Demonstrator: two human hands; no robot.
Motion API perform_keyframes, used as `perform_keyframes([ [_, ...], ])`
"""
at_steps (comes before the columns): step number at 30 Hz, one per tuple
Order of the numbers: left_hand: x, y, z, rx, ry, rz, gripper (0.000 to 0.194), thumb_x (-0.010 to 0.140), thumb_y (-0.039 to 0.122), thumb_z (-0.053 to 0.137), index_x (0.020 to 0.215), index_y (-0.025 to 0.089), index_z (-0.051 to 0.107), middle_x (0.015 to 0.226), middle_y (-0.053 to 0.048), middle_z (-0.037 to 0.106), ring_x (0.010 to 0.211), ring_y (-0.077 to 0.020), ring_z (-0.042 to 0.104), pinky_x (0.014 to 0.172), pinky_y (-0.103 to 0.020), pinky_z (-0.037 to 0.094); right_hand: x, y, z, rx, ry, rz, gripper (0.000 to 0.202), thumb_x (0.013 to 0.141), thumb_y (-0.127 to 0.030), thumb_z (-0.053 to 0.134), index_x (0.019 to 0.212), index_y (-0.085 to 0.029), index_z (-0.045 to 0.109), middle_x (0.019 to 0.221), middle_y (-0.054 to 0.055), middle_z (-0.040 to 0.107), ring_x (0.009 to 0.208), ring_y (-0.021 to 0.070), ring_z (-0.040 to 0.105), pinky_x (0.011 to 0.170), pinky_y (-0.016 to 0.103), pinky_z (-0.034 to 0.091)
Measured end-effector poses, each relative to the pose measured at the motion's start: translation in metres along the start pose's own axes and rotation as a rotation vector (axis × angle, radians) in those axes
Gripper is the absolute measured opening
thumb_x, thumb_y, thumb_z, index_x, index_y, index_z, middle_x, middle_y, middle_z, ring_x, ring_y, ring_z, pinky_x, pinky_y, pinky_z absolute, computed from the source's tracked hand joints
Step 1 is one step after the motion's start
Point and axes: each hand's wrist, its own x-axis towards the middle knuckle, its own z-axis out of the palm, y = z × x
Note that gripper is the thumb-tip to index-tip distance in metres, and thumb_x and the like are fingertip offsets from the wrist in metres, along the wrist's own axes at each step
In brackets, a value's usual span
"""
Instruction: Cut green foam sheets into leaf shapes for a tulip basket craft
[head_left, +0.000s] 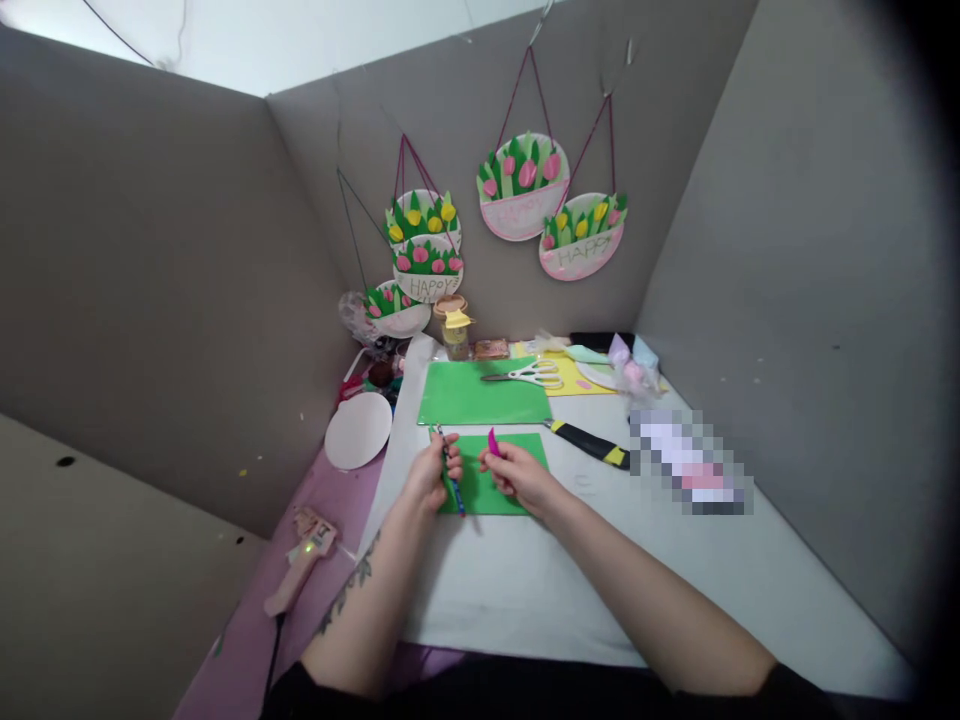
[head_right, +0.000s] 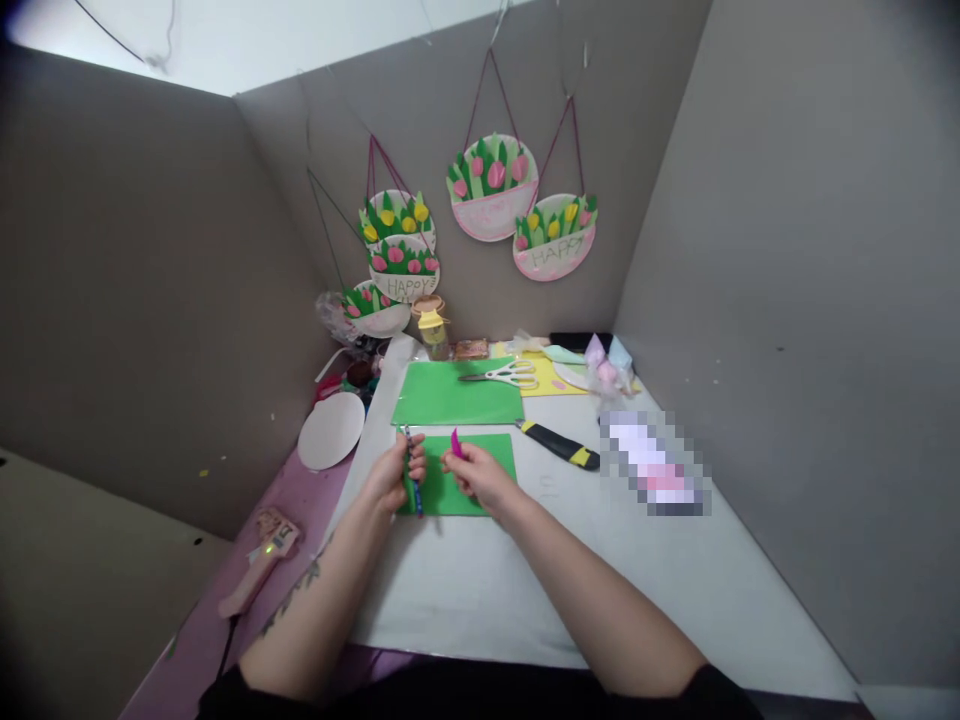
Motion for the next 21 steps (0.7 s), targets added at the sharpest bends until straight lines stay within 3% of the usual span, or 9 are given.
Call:
perform_keyframes([
  [4, 0.017, -0.037, 0.018, -0.057, 0.052, 0.013, 0.015, 0.092, 0.01, 0.04, 0.097, 0.012, 0.055, 0.061, 0.001, 0.053, 0.046, -0.0058, 0.05, 0.044, -0.014, 0.043, 0.001, 0.011, 0.009, -0.068, 0.02, -0.056, 0.033, 0.07, -0.045, 0.071, 0.085, -0.021, 0.054, 0.065, -0.004, 0.057, 0.042, 0.0056, 0.036, 0.04, 0.02, 0.025],
  [8, 0.02, -0.048, 0.027, -0.073, -0.003, 0.066, 0.021, 0.088, 0.008, 0.048, 0.106, 0.012, 0.058, 0.084, -0.007, 0.068, 0.069, -0.0124, 0.065, 0.068, -0.024, 0.055, 0.011, 0.017, 0.004, -0.092, 0.093, -0.195, 0.034, 0.062, -0.035, 0.075, 0.085, -0.021, 0.055, 0.075, -0.002, 0.063, 0.063, 0.0128, 0.055, 0.06, 0.025, 0.042],
  [11, 0.013, -0.052, 0.031, -0.051, -0.048, 0.06, 0.021, 0.088, 0.011, 0.048, 0.105, 0.012, 0.061, 0.096, -0.011, 0.07, 0.078, -0.0136, 0.066, 0.076, -0.026, 0.055, 0.015, 0.017, -0.001, -0.192, 0.137, -0.192, 0.031, 0.062, -0.034, 0.073, 0.087, -0.02, 0.059, 0.082, 0.001, 0.066, 0.07, 0.0154, 0.057, 0.065, 0.027, 0.043],
  [13, 0.008, -0.054, 0.032, -0.023, -0.075, 0.036, 0.02, 0.089, 0.012, 0.048, 0.103, 0.01, 0.063, 0.103, -0.013, 0.069, 0.082, -0.0145, 0.067, 0.08, -0.026, 0.054, 0.014, 0.017, -0.003, -0.285, 0.13, -0.134, 0.029, 0.066, -0.035, 0.07, 0.088, -0.018, 0.063, 0.074, 0.0, 0.064, 0.064, 0.0147, 0.054, 0.06, 0.026, 0.04],
  [17, 0.006, -0.045, 0.03, 0.062, -0.116, 0.036, 0.019, 0.089, 0.017, 0.051, 0.101, 0.011, 0.064, 0.106, -0.014, 0.067, 0.086, -0.0174, 0.067, 0.077, -0.028, 0.054, 0.009, 0.012, -0.002, -0.245, 0.152, -0.113, 0.026, 0.07, -0.039, 0.064, 0.083, -0.017, 0.062, 0.064, -0.003, 0.057, 0.058, 0.0123, 0.049, 0.054, 0.024, 0.036],
  [19, 0.011, -0.035, 0.026, 0.085, -0.059, 0.079, 0.018, 0.091, 0.023, 0.05, 0.1, 0.013, 0.062, 0.097, -0.011, 0.068, 0.078, -0.0157, 0.066, 0.068, -0.027, 0.054, 0.009, 0.007, -0.002, -0.125, 0.27, -0.126, 0.025, 0.072, -0.042, 0.06, 0.077, -0.018, 0.056, 0.063, -0.003, 0.055, 0.055, 0.0111, 0.047, 0.051, 0.023, 0.035],
  [21, 0.017, -0.026, 0.024, 0.088, 0.056, 0.13, 0.019, 0.093, 0.029, 0.048, 0.094, 0.015, 0.059, 0.075, -0.004, 0.063, 0.057, -0.0102, 0.059, 0.055, -0.022, 0.049, 0.008, 0.001, -0.003, 0.008, 0.358, -0.127, 0.027, 0.073, -0.046, 0.056, 0.075, -0.021, 0.048, 0.062, -0.004, 0.053, 0.051, 0.0103, 0.045, 0.048, 0.022, 0.034],
])
